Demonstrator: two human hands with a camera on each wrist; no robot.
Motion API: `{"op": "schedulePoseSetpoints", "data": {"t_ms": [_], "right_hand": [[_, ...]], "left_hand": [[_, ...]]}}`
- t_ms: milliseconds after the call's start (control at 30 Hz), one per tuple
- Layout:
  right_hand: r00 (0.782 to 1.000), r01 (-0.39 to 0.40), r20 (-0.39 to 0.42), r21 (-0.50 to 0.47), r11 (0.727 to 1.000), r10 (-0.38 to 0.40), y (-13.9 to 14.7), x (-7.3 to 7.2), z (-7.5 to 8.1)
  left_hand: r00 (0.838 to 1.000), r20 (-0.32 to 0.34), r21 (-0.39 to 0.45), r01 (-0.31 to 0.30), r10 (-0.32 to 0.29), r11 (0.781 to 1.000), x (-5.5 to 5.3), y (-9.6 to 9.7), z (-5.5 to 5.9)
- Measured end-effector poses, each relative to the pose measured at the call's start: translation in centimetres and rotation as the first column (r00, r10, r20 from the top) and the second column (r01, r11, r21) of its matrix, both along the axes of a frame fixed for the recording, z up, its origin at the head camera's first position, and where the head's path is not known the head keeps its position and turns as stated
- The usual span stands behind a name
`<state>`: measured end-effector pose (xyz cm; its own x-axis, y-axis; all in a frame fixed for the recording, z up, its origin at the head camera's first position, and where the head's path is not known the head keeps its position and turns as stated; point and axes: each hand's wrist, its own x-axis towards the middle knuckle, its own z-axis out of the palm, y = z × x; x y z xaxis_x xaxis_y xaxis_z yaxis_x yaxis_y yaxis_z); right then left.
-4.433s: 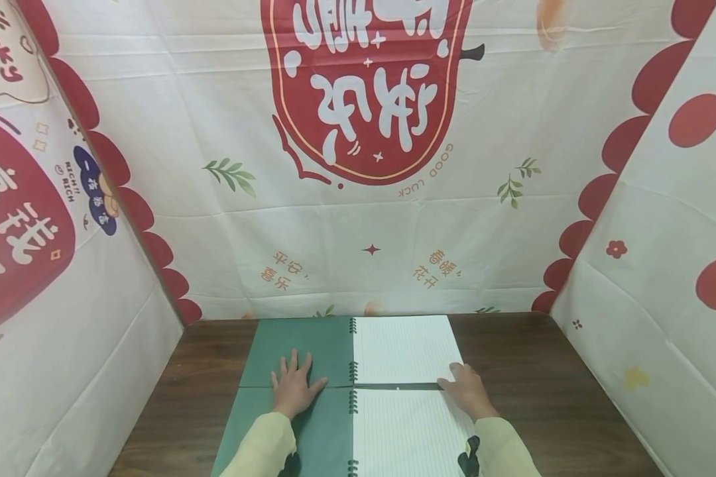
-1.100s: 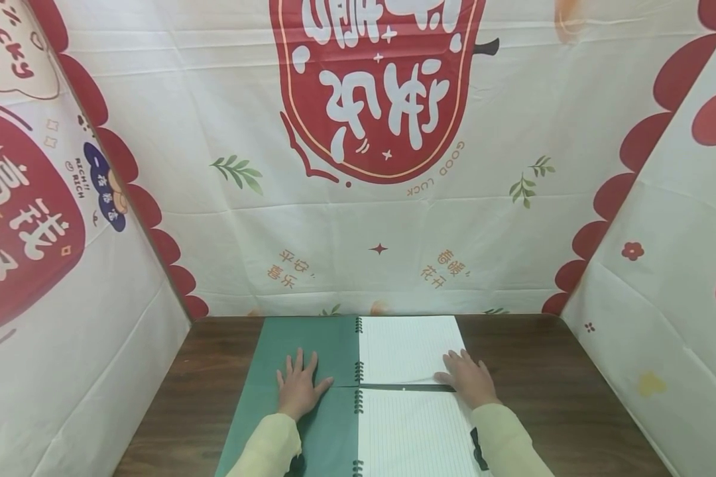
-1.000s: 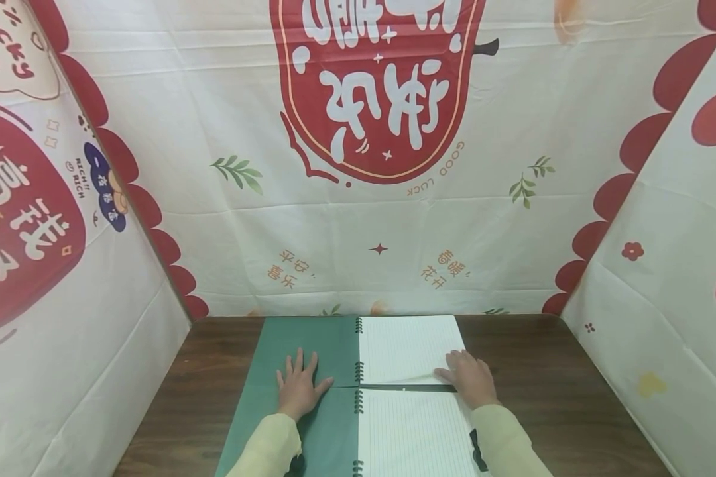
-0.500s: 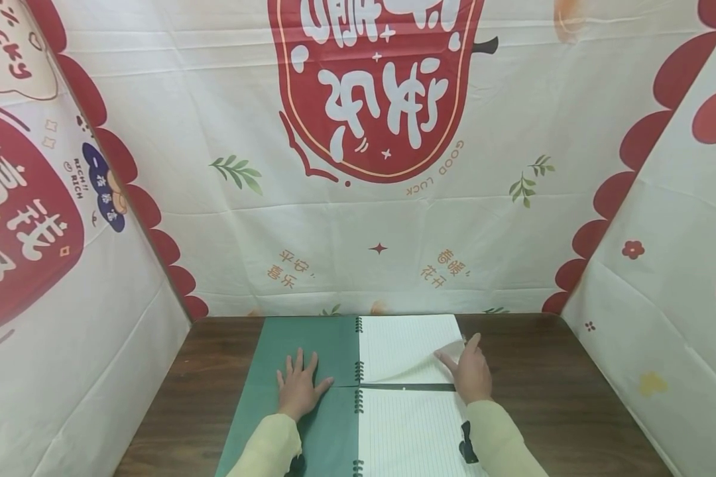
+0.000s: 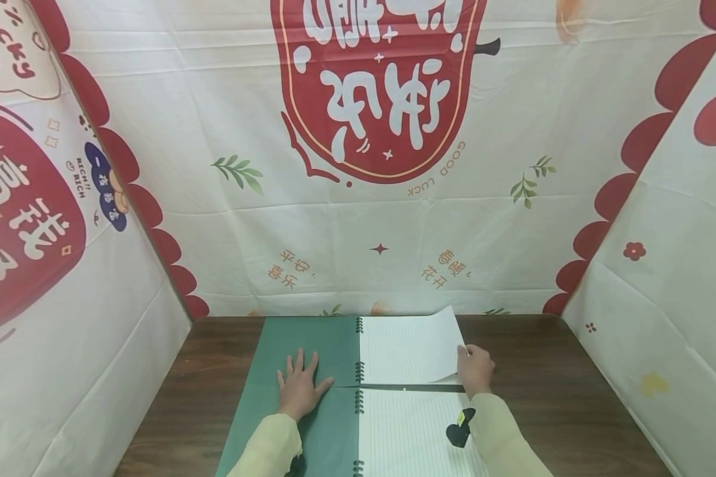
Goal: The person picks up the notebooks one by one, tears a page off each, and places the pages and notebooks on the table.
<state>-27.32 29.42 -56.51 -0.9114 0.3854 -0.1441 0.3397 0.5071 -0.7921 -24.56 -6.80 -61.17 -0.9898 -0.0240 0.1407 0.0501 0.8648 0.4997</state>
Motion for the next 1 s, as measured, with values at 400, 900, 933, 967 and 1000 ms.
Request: {"op": "schedulePoseSetpoints", "data": {"t_ms": [400,900,933,967,1000], "right_hand": [[0.999,-0.048,0.011,-0.030,0.998,0.049,0.3,0.8,0.2],[0.993,-0.116,0.049,0.132,0.984,0.110,0.5,0.7,-0.2],[0.992,-0.118,0.055,0.133,0.984,0.111,0.5,0.6,-0.2],[0.992,-0.119,0.057,0.138,0.983,0.113,0.5,0.6,-0.1],[0.991,-0.122,0.062,0.137,0.983,0.114,0.5,0.5,-0.1]], "left_hand": [[1.000,0.009,0.011,-0.002,0.002,1.000,0.2,0.0,0.3],[1.000,0.002,-0.007,-0.011,0.011,1.000,0.2,0.0,0.2],[1.000,0.007,-0.006,-0.011,0.011,1.000,0.2,0.0,0.3],[1.000,0.012,-0.001,-0.011,0.011,1.000,0.2,0.0,0.3],[1.000,0.015,0.004,-0.011,0.011,1.000,0.2,0.0,0.4]]}}
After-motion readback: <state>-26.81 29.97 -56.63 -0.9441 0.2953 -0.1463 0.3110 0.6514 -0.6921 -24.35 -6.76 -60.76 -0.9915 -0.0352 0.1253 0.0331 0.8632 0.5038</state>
